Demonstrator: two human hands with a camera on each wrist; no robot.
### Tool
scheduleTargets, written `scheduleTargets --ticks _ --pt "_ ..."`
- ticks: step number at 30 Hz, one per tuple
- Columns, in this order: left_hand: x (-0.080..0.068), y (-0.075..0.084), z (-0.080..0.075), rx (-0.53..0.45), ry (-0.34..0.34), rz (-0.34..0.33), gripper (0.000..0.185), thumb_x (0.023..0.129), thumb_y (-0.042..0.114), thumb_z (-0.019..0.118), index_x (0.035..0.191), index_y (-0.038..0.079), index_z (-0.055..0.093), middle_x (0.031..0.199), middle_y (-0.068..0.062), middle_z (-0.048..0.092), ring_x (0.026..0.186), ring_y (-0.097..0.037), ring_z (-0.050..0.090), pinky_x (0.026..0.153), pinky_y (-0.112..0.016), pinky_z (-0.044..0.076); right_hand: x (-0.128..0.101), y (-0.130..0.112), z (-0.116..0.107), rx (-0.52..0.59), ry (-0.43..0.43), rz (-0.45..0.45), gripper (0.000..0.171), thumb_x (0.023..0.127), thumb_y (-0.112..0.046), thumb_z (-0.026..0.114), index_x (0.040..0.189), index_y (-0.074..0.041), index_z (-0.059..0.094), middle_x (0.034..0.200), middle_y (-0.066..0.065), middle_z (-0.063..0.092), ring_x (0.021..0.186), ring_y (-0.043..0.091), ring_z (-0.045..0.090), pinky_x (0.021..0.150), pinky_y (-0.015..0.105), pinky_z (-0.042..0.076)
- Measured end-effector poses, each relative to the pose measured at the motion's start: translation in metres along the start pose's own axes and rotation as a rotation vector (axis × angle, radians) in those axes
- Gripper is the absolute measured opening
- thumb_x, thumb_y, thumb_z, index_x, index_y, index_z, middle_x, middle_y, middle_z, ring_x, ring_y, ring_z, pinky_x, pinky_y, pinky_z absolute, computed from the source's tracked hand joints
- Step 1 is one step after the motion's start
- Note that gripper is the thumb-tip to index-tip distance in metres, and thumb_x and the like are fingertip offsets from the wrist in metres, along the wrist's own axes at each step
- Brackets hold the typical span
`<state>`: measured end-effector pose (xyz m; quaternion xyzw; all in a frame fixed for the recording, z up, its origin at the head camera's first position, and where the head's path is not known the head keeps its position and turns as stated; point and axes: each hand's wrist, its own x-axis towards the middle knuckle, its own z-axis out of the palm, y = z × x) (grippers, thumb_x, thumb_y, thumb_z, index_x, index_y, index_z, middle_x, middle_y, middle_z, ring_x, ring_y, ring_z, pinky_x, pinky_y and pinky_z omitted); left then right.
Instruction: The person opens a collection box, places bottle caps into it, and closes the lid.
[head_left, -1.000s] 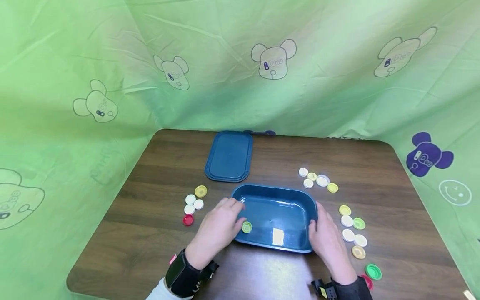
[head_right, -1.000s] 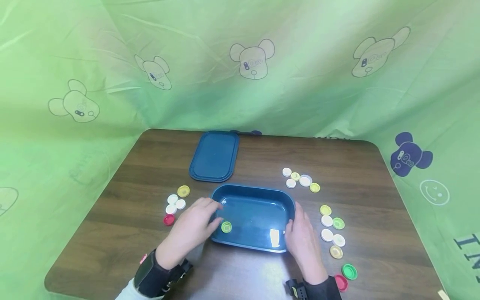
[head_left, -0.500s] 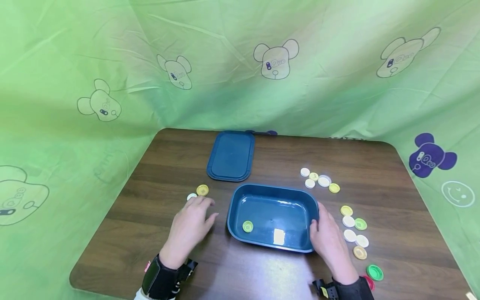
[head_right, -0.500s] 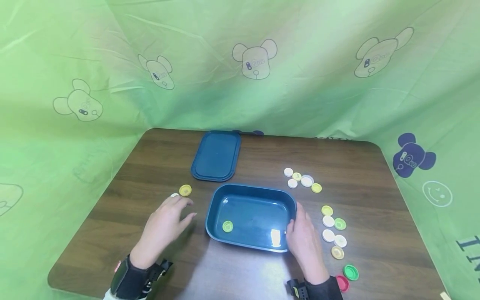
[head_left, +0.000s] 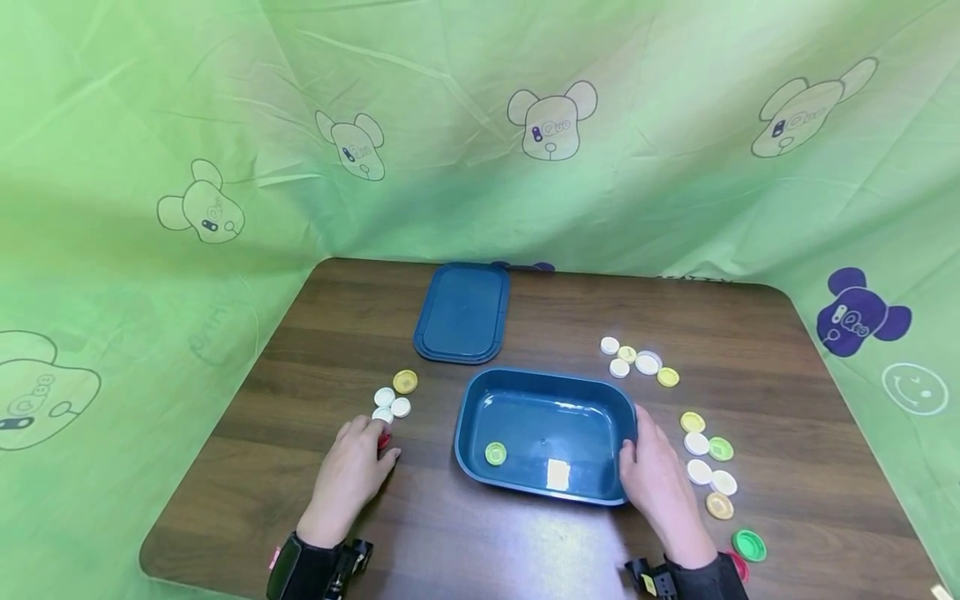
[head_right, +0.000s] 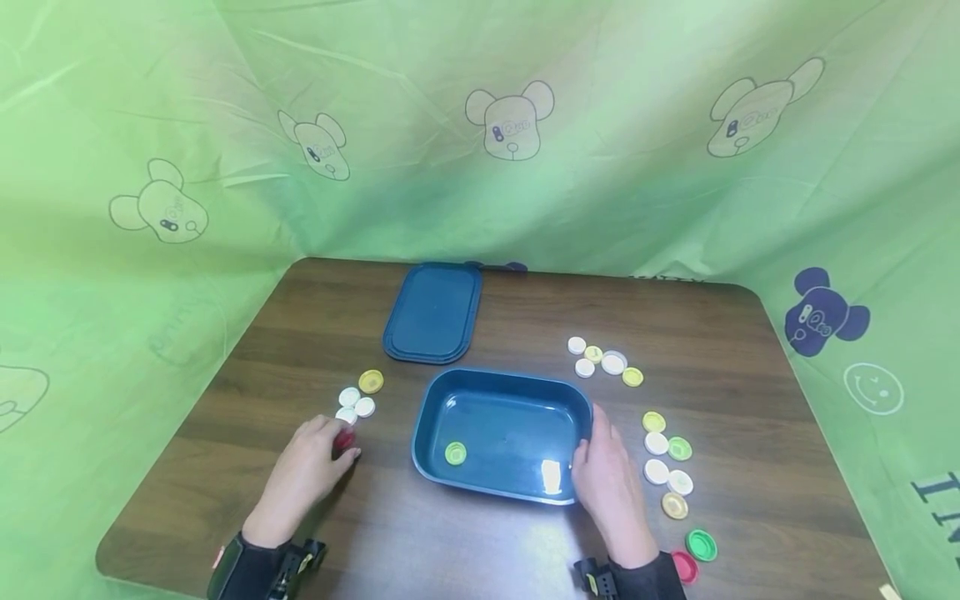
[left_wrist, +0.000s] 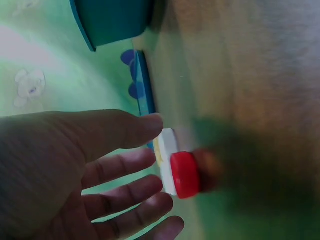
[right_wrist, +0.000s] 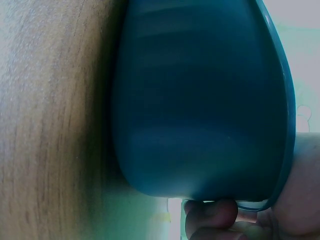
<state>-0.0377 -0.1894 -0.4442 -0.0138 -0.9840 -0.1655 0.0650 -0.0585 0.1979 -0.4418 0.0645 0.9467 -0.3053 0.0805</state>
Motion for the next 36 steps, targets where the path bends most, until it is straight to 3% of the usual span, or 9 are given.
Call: scheduleTargets --ticks 6,17,25,36 --pt "-0.001 -0.006 0.007 0.004 0.012 -0.040 0.032 0.080 0.013 0.084 0.101 -0.001 0.066 0.094 -0.014 0.061 0.084 -0.032 0.055 0.074 -0.046 0.047 0.000 0.001 0.001 0.000 0.005 0.006 0.060 0.103 -0.009 0.048 0.156 0.006 0.023 0.150 0.035 0.037 0.134 0.053 0.042 0.102 0.066 0.040" --pt "0.003 -0.008 0.010 0.017 0.022 -0.097 0.034 0.079 0.014 0.084 0.103 -0.002 0.065 0.092 -0.014 0.055 0.078 -0.031 0.053 0.066 -0.046 0.046 0.000 0.002 0.003 -0.007 0.000 0.018 0.061 0.103 -0.010 0.049 0.156 0.005 0.022 0.151 0.035 0.036 0.136 0.054 0.040 0.102 0.066 0.040" --pt "0.005 -0.008 0.015 0.031 0.075 -0.061 0.030 0.077 0.008 0.084 0.096 -0.001 0.063 0.083 -0.010 0.054 0.074 -0.029 0.053 0.064 -0.045 0.046 -0.001 0.002 0.004 -0.003 0.004 0.018 0.060 0.103 -0.009 0.048 0.156 0.005 0.023 0.151 0.035 0.036 0.135 0.053 0.041 0.102 0.066 0.040" --pt "0.009 -0.006 0.011 0.023 0.085 -0.046 0.028 0.078 0.003 0.080 0.099 -0.004 0.063 0.084 -0.012 0.057 0.075 -0.030 0.054 0.067 -0.045 0.048 0.000 0.002 0.003 0.000 0.012 0.000 0.059 0.103 -0.008 0.048 0.155 0.006 0.024 0.150 0.035 0.037 0.135 0.053 0.041 0.103 0.066 0.039"
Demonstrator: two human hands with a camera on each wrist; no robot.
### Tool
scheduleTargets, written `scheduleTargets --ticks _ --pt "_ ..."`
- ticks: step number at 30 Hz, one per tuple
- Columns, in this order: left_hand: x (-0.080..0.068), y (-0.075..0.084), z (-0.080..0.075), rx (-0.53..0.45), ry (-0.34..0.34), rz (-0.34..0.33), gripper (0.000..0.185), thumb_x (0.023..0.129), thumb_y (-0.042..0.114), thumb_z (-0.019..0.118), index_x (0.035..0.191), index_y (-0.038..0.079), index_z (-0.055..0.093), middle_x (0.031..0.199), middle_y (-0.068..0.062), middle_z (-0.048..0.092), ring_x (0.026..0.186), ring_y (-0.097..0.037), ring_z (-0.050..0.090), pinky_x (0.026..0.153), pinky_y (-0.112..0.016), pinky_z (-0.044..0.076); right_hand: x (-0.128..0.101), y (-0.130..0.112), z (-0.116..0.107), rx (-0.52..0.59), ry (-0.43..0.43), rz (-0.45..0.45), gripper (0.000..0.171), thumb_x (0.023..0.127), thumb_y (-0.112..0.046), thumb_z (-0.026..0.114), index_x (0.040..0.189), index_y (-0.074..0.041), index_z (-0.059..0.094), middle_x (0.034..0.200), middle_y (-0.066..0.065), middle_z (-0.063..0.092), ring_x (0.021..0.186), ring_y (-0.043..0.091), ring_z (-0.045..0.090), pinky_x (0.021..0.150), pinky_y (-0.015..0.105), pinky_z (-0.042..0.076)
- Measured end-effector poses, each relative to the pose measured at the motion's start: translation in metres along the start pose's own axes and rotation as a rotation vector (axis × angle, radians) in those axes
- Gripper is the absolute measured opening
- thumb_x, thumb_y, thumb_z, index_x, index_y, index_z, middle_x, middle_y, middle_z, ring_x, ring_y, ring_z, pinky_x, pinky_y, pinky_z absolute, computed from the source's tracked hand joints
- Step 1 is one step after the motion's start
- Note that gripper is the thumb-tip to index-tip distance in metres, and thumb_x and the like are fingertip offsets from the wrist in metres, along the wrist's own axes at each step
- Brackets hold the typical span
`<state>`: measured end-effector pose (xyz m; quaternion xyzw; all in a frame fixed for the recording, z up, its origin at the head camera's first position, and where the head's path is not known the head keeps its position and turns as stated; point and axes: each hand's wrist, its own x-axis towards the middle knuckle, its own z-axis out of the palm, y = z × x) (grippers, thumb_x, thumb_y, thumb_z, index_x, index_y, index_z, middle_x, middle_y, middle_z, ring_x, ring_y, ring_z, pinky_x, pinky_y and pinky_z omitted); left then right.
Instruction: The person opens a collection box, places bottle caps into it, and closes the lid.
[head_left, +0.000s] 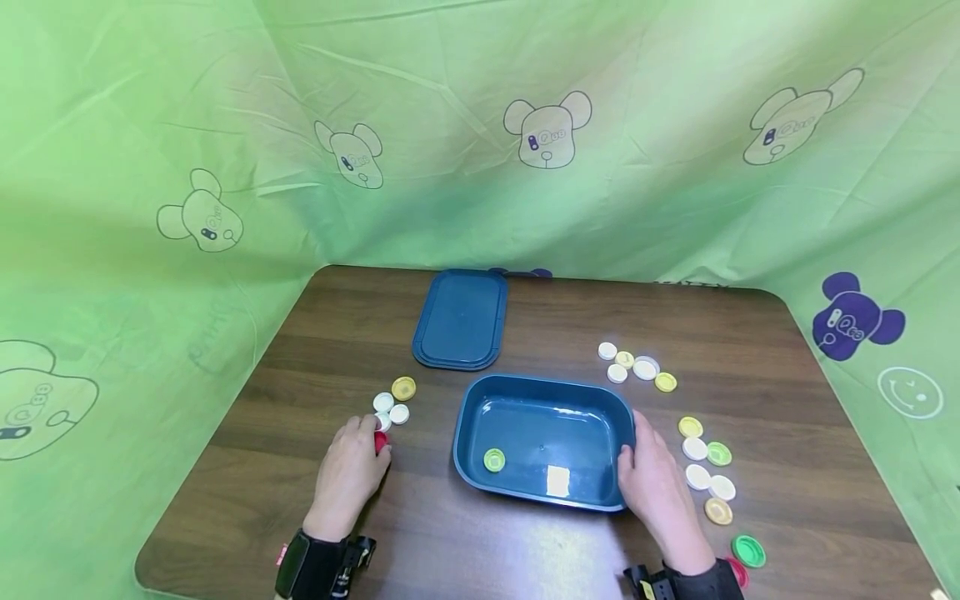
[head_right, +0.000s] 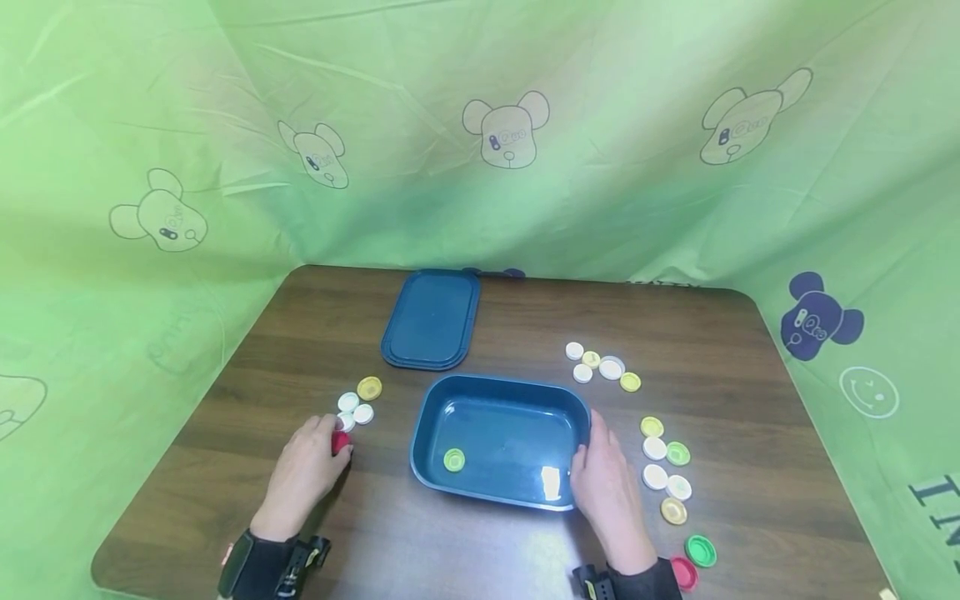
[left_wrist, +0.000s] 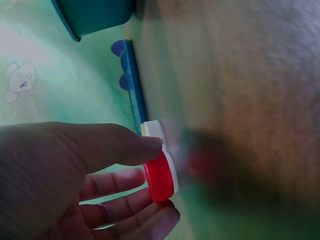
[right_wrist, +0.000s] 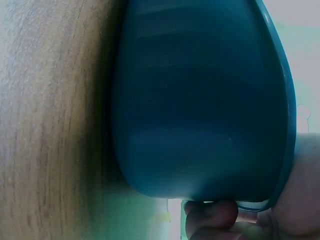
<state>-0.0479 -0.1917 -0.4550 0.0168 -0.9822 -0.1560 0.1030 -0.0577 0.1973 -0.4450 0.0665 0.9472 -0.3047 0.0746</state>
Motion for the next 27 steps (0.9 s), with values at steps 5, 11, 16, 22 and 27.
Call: scheduleTargets --ticks 5,11,16,22,27 --pt "0.003 0.006 -0.006 -0.014 -0.016 0.011 0.022 0.078 0.003 0.078 0.095 -0.001 0.065 0.083 -0.010 0.055 0.074 -0.027 0.051 0.066 -0.043 0.046 0.000 0.000 -0.001 -0.004 0.004 -0.004 0.059 0.102 -0.008 0.047 0.155 0.005 0.025 0.150 0.035 0.038 0.135 0.053 0.041 0.104 0.066 0.039" --pt "0.007 0.021 -0.014 -0.018 -0.045 0.045 0.017 0.079 0.003 0.075 0.092 0.001 0.066 0.082 -0.008 0.053 0.074 -0.025 0.052 0.065 -0.042 0.047 -0.001 0.000 -0.001 0.008 0.010 -0.008 0.059 0.103 -0.008 0.047 0.155 0.005 0.025 0.150 0.034 0.038 0.135 0.053 0.042 0.104 0.066 0.039" --pt "0.012 0.040 -0.024 -0.036 -0.066 0.068 0.021 0.079 0.004 0.077 0.097 0.003 0.067 0.087 -0.009 0.057 0.080 -0.025 0.055 0.068 -0.043 0.050 -0.002 0.000 -0.001 0.011 0.011 -0.004 0.058 0.103 -0.008 0.047 0.155 0.006 0.025 0.150 0.034 0.038 0.135 0.053 0.041 0.104 0.066 0.039" --pt "0.021 0.066 -0.029 -0.072 -0.102 0.123 0.022 0.081 0.008 0.080 0.101 0.006 0.069 0.092 -0.007 0.060 0.082 -0.022 0.057 0.070 -0.039 0.052 -0.001 0.000 0.000 0.012 0.001 0.007 0.059 0.103 -0.009 0.047 0.155 0.005 0.024 0.151 0.035 0.037 0.136 0.053 0.040 0.104 0.066 0.039" --pt "0.025 0.088 -0.030 -0.088 -0.103 0.221 0.022 0.082 0.011 0.081 0.100 0.007 0.070 0.092 -0.004 0.060 0.085 -0.020 0.056 0.071 -0.035 0.052 -0.001 0.001 0.000 0.001 0.009 0.000 0.058 0.103 -0.009 0.046 0.155 0.006 0.025 0.150 0.035 0.037 0.136 0.053 0.040 0.106 0.066 0.037"
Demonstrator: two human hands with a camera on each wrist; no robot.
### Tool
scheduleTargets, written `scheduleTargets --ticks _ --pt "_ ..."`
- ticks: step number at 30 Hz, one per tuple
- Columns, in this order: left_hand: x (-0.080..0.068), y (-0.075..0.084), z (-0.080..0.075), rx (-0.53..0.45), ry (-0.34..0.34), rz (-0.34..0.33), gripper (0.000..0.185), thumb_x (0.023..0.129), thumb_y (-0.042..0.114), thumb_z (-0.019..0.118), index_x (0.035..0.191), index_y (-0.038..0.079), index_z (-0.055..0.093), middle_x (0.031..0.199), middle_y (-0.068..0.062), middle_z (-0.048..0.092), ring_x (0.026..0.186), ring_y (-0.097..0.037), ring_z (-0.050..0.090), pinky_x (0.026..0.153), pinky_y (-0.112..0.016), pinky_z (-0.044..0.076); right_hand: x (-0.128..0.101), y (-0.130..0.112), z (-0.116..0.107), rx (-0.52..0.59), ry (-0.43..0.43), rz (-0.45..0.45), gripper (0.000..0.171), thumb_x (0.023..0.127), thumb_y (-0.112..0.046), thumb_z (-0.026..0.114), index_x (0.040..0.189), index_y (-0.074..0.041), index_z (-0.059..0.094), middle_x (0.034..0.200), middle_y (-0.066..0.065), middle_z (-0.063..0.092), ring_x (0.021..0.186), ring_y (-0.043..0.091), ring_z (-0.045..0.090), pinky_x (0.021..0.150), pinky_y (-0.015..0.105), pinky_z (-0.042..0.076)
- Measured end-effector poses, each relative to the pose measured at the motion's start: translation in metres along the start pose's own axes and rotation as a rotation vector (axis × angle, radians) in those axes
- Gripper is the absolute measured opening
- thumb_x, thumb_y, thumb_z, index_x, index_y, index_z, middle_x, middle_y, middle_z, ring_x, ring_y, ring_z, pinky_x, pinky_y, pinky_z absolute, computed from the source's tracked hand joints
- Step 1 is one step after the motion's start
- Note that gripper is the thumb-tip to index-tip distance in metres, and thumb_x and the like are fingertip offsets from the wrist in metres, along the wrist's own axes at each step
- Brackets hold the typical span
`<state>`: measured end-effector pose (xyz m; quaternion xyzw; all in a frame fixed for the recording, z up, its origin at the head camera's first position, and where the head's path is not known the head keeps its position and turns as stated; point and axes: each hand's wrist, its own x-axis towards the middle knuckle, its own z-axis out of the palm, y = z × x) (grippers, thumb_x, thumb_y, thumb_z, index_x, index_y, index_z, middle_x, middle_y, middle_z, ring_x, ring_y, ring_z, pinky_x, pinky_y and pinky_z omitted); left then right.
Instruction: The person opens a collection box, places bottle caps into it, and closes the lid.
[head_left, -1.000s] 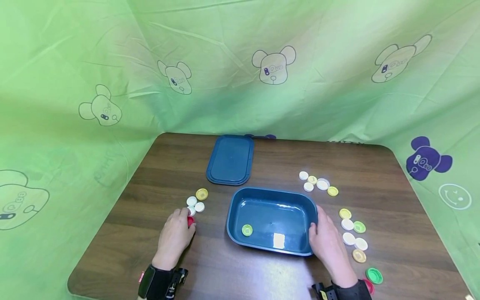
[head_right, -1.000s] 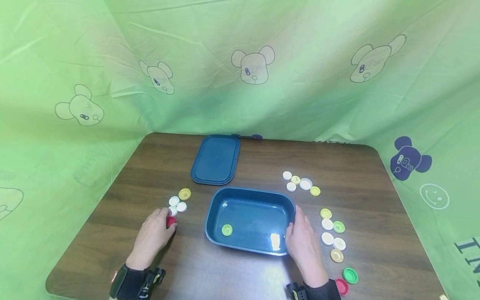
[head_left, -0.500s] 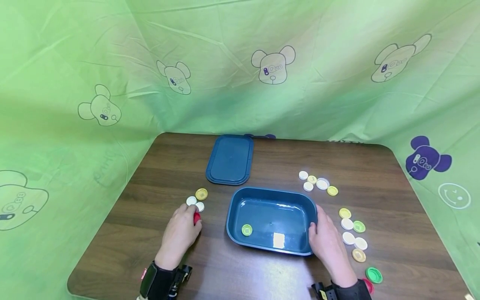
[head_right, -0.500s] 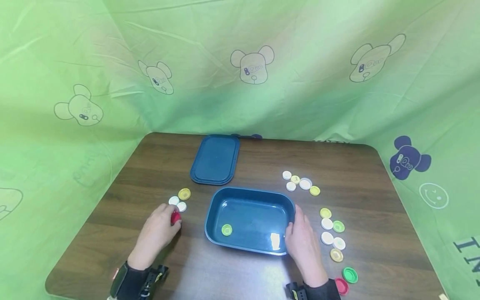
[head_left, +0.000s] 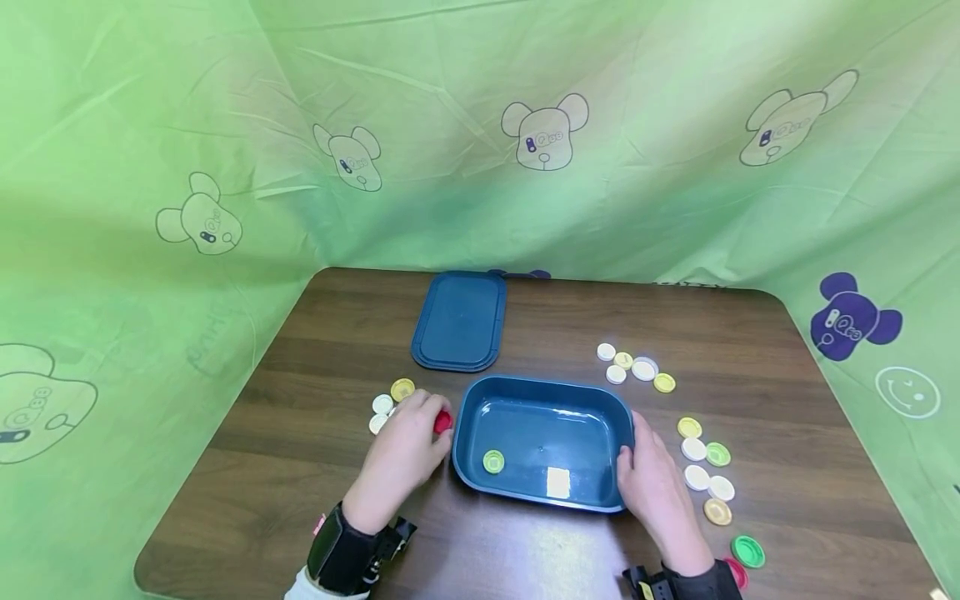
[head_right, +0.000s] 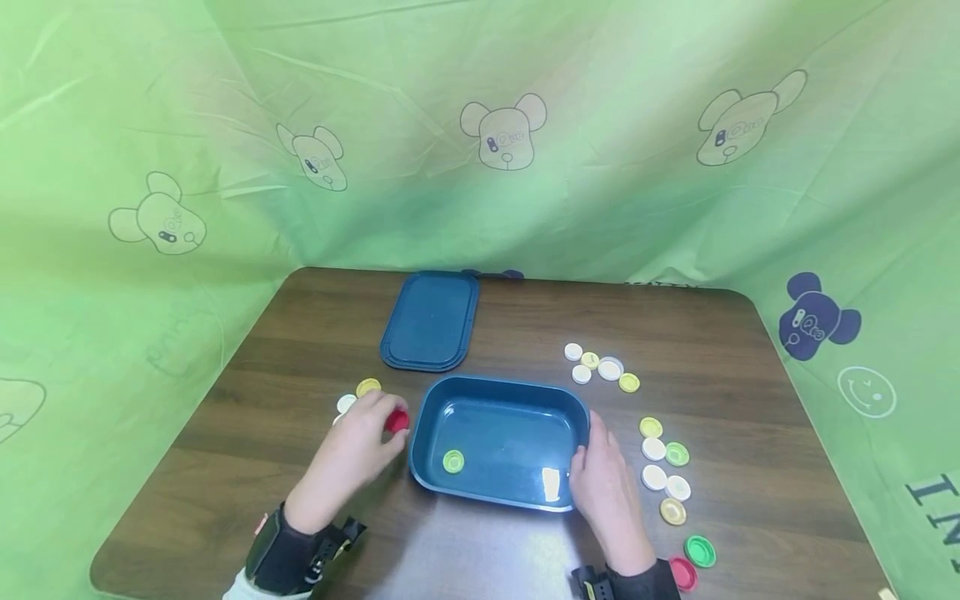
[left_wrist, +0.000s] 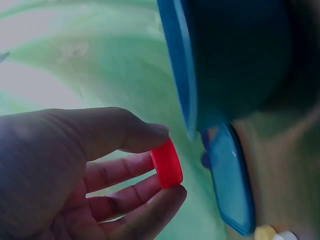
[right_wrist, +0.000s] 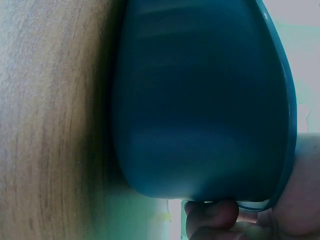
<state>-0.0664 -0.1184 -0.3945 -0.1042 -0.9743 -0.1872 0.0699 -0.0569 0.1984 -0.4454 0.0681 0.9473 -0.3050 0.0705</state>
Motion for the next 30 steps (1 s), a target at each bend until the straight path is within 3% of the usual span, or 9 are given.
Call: scheduleTargets --ticks 6,12,20,30 --pt "0.011 0.021 0.005 0.019 -0.003 0.120 0.022 0.082 0.010 0.080 0.100 0.007 0.069 0.093 -0.004 0.061 0.084 -0.019 0.055 0.071 -0.033 0.052 0.000 0.001 0.000 -0.004 0.011 -0.005 0.058 0.102 -0.009 0.046 0.154 0.007 0.026 0.150 0.036 0.038 0.136 0.053 0.041 0.107 0.066 0.037" --pt "0.021 0.031 0.017 0.023 -0.099 0.143 0.020 0.084 0.013 0.079 0.101 0.009 0.068 0.093 -0.002 0.059 0.083 -0.017 0.052 0.067 -0.028 0.050 0.000 0.000 0.000 -0.001 -0.001 0.002 0.058 0.103 -0.009 0.046 0.155 0.007 0.025 0.150 0.035 0.037 0.135 0.053 0.041 0.105 0.066 0.037" --pt "0.035 0.037 0.028 0.089 -0.147 0.200 0.017 0.085 0.015 0.080 0.096 0.011 0.067 0.090 0.000 0.059 0.081 -0.016 0.052 0.067 -0.027 0.051 0.000 -0.001 0.000 0.009 0.004 0.008 0.059 0.103 -0.009 0.047 0.155 0.007 0.024 0.151 0.035 0.036 0.136 0.053 0.041 0.104 0.065 0.039" --pt "0.042 0.036 0.039 0.110 -0.200 0.211 0.019 0.085 0.018 0.081 0.098 0.010 0.069 0.092 -0.003 0.062 0.083 -0.017 0.056 0.071 -0.029 0.055 -0.001 -0.002 0.001 0.006 -0.006 0.016 0.059 0.104 -0.009 0.046 0.155 0.007 0.024 0.151 0.035 0.036 0.136 0.053 0.041 0.104 0.065 0.039"
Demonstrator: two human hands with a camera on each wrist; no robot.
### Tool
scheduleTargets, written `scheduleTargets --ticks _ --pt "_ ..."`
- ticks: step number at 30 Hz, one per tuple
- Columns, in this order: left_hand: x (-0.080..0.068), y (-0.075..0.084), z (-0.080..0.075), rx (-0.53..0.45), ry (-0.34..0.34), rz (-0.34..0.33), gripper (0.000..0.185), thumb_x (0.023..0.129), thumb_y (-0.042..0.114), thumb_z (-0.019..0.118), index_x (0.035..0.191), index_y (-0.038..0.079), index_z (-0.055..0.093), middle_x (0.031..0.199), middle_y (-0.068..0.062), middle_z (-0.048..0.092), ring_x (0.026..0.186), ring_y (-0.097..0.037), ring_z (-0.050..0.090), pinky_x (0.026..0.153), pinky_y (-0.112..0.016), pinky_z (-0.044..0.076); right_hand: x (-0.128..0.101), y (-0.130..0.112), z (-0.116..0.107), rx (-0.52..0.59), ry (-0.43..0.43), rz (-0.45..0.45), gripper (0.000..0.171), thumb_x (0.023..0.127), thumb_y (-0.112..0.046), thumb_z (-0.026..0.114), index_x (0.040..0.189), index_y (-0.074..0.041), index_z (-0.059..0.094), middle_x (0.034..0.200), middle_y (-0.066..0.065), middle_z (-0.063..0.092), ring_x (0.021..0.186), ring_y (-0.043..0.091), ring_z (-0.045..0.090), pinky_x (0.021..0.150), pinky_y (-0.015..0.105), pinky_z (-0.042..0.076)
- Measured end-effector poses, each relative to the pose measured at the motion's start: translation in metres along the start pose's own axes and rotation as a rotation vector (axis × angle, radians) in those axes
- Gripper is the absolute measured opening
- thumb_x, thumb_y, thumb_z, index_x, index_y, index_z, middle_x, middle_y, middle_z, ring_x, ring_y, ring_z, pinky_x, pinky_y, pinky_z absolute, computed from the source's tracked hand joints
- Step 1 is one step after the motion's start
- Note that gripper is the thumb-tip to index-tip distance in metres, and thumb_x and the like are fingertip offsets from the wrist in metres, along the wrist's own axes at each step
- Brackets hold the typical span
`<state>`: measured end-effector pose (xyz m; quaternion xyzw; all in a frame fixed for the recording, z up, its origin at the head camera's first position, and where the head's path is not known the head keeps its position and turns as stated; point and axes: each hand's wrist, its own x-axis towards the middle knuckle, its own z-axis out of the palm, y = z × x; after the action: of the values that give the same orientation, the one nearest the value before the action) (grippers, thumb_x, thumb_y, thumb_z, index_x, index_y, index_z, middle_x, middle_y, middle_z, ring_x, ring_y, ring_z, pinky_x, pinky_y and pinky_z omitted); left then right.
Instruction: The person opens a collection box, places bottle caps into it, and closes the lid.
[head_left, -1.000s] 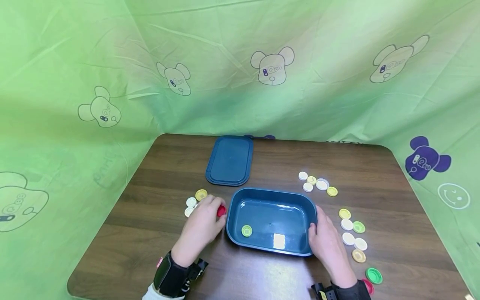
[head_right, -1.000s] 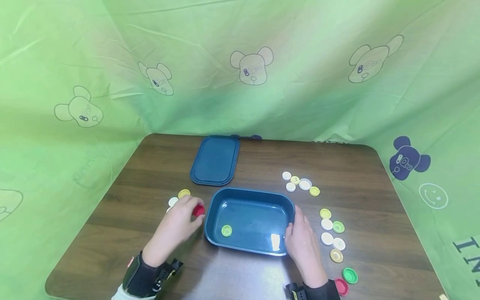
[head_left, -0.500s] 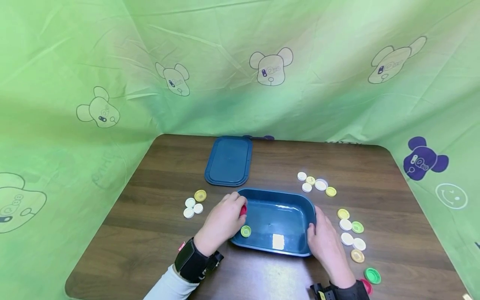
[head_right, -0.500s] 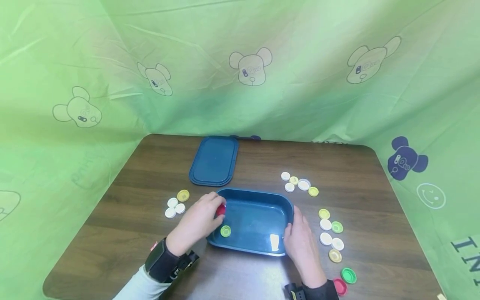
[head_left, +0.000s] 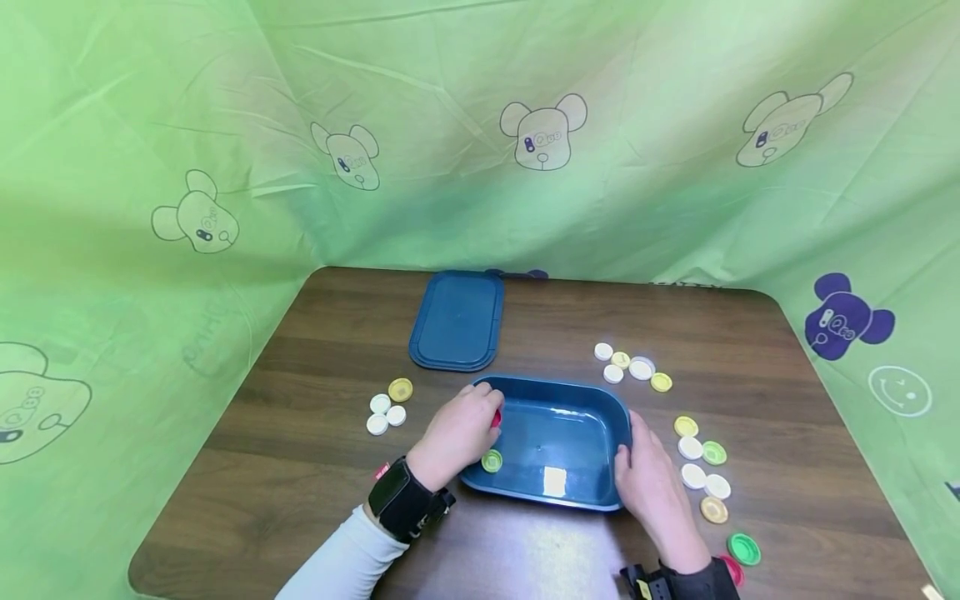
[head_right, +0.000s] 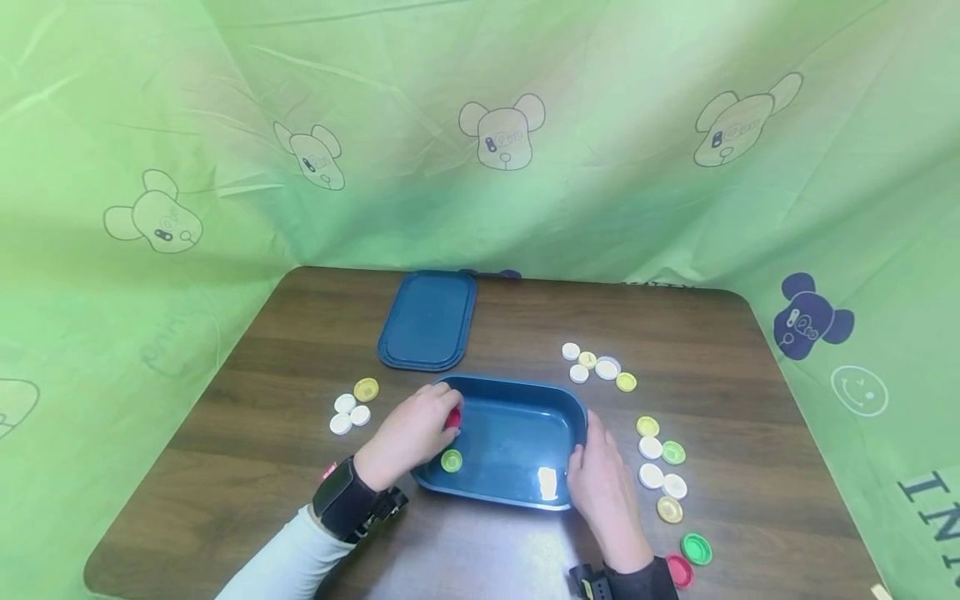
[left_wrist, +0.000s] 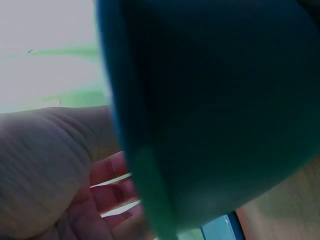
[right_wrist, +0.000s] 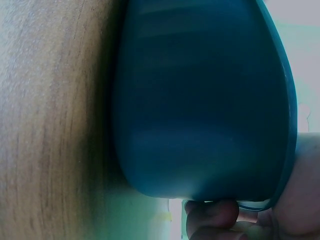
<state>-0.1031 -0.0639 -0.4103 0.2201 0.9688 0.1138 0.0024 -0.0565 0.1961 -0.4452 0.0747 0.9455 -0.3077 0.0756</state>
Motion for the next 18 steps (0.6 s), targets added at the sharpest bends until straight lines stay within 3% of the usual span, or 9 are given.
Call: scheduleTargets --ticks 9,13,18 --pt "-0.001 0.001 0.003 -0.013 -0.089 -0.034 0.029 0.086 0.024 0.082 0.107 0.008 0.070 0.095 -0.003 0.061 0.084 -0.016 0.054 0.072 -0.029 0.055 -0.001 -0.001 -0.001 0.003 -0.009 -0.004 0.059 0.103 -0.009 0.047 0.155 0.007 0.024 0.150 0.036 0.036 0.135 0.053 0.042 0.103 0.065 0.039" --pt "-0.004 0.000 -0.002 -0.027 -0.037 -0.018 0.026 0.088 0.021 0.081 0.108 0.008 0.071 0.097 -0.003 0.062 0.086 -0.016 0.054 0.072 -0.028 0.055 -0.001 -0.001 -0.001 0.001 -0.003 -0.008 0.059 0.103 -0.009 0.047 0.155 0.007 0.024 0.149 0.036 0.037 0.134 0.053 0.043 0.103 0.065 0.040" --pt "-0.013 -0.006 -0.012 -0.060 0.106 -0.018 0.022 0.087 0.014 0.079 0.108 0.009 0.072 0.103 -0.003 0.065 0.094 -0.017 0.057 0.078 -0.030 0.057 -0.001 -0.001 -0.002 0.000 -0.004 -0.009 0.059 0.103 -0.009 0.047 0.155 0.007 0.024 0.150 0.036 0.037 0.134 0.053 0.042 0.103 0.066 0.040"
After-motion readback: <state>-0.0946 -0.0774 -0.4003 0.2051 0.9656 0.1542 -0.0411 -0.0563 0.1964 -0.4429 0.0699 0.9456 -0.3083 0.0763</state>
